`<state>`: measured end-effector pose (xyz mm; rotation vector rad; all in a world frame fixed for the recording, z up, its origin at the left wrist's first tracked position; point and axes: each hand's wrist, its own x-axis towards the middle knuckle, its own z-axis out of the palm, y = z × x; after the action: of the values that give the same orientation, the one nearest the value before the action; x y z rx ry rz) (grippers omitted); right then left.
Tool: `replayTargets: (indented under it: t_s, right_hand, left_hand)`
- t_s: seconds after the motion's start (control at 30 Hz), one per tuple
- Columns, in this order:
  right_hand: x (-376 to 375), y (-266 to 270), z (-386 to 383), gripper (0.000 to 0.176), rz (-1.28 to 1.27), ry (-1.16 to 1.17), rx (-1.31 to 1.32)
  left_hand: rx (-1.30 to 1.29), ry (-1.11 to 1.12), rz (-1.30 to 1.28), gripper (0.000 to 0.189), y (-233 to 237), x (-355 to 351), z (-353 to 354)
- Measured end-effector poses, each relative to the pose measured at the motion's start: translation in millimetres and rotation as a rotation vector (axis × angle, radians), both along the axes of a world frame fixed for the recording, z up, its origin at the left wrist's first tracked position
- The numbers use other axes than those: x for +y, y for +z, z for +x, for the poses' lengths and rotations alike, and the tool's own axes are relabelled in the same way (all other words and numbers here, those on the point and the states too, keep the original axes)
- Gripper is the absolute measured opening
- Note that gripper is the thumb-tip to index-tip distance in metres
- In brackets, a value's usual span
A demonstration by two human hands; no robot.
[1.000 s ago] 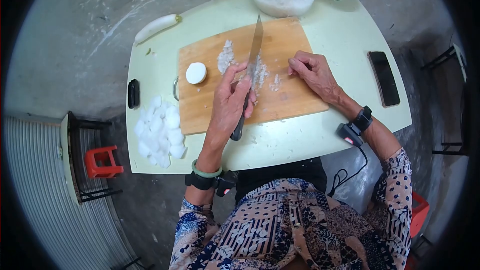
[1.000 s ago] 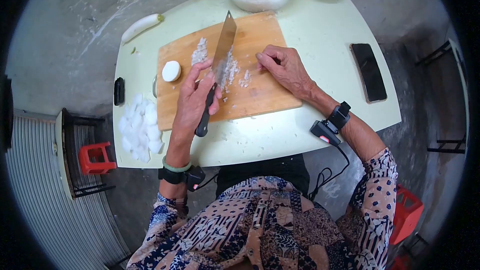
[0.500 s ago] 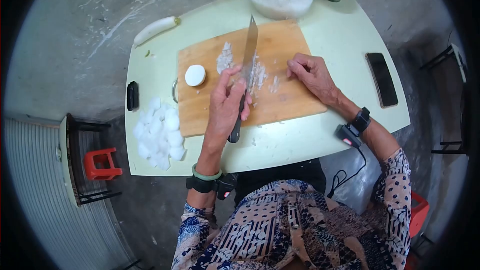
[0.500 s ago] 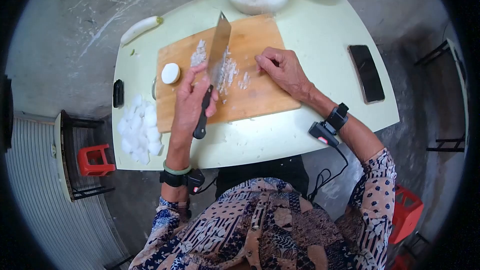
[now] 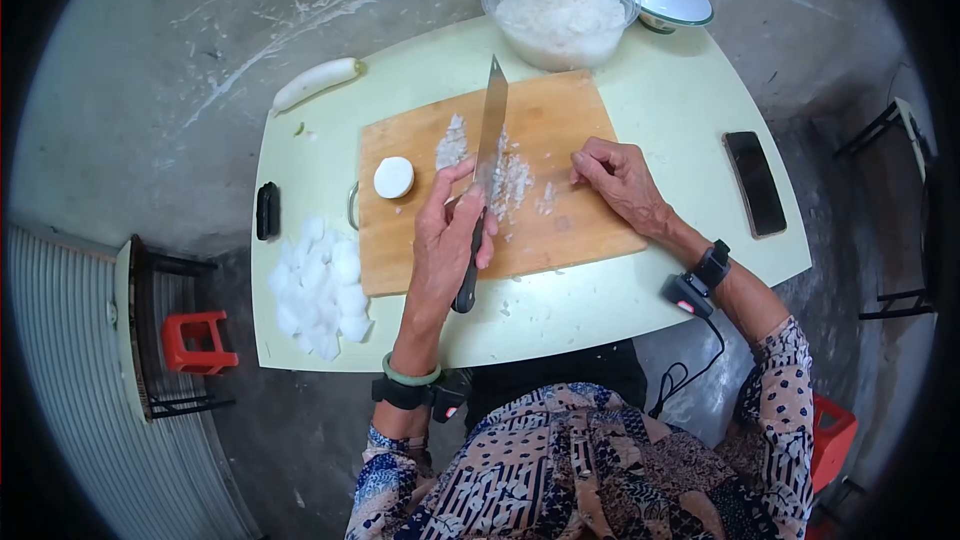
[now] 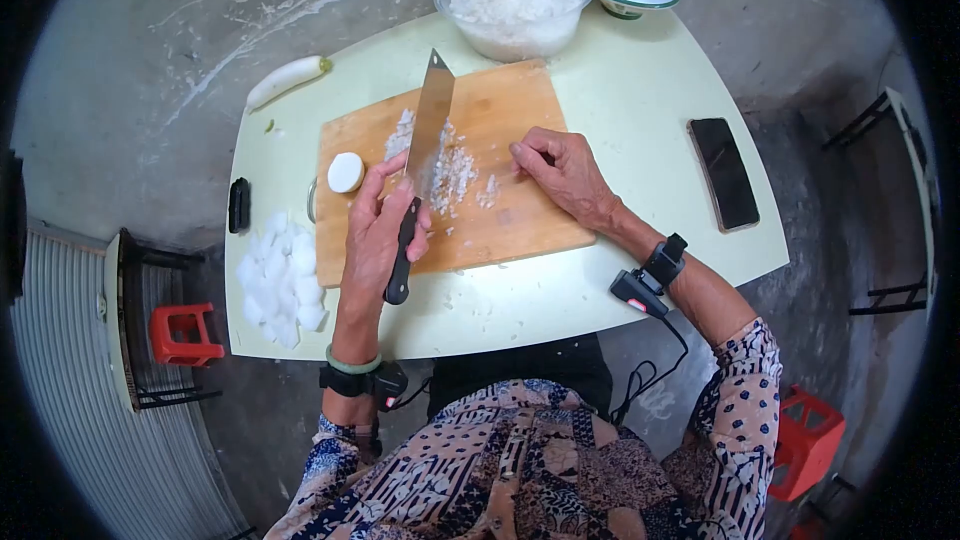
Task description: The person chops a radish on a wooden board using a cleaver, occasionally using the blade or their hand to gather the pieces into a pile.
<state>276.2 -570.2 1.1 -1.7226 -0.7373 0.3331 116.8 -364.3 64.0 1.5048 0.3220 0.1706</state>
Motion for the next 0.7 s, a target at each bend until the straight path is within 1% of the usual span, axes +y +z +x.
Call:
replayTargets:
  t_s: [0.03, 0.1, 0.13, 0.2, 0.27, 0.33, 0.4, 0.5, 0.6, 0.7]
  right_hand:
    - [0.3, -0.7, -0.1, 0.036, 0.012, -0.005, -0.033]
    - [0.5, -0.4, -0.9, 0.036, 0.025, 0.003, -0.017]
    - [1.0, -0.5, -1.2, 0.036, 0.046, 0.004, 0.0]
    - [1.2, -2.2, 0.0, 0.036, 0.042, 0.002, -0.003]
    - [0.8, -2.2, 0.7, 0.036, 0.033, -0.003, -0.004]
    - [0.9, 2.8, -3.4, 0.035, 0.024, 0.007, 0.059]
    - [1.4, 1.3, -2.7, 0.035, 0.034, 0.015, 0.059]
    - [1.7, 1.5, -1.9, 0.034, 0.045, 0.019, 0.034]
    - [-0.1, 0.2, -1.9, 0.035, 0.032, 0.011, 0.0]
    - [1.0, 1.1, -1.3, 0.036, 0.031, -0.003, -0.013]
  left_hand:
    - [-0.002, 0.001, -0.003, 0.039, -4.3, 1.1, 1.7]
    - [0.0, 0.027, -0.034, 0.038, -13.9, 3.0, 4.4]
    - [0.001, 0.031, -0.034, 0.038, -12.9, 3.1, 2.4]
    - [0.028, -0.007, 0.08, 0.038, -5.5, 3.6, 0.9]
    - [0.025, -0.038, 0.057, 0.039, -3.9, 0.1, 1.5]
    - [0.029, -0.064, 0.029, 0.04, -7.1, -2.0, -0.7]
    - [0.03, -0.076, 0.123, 0.039, -9.0, 0.4, 1.6]
    - [0.033, -0.084, 0.062, 0.039, 0.5, -2.9, -4.7]
    - [0.011, -0.056, 0.087, 0.039, -13.6, -1.6, -4.0]
    - [0.001, -0.032, 0.091, 0.04, -4.1, 5.1, -10.0]
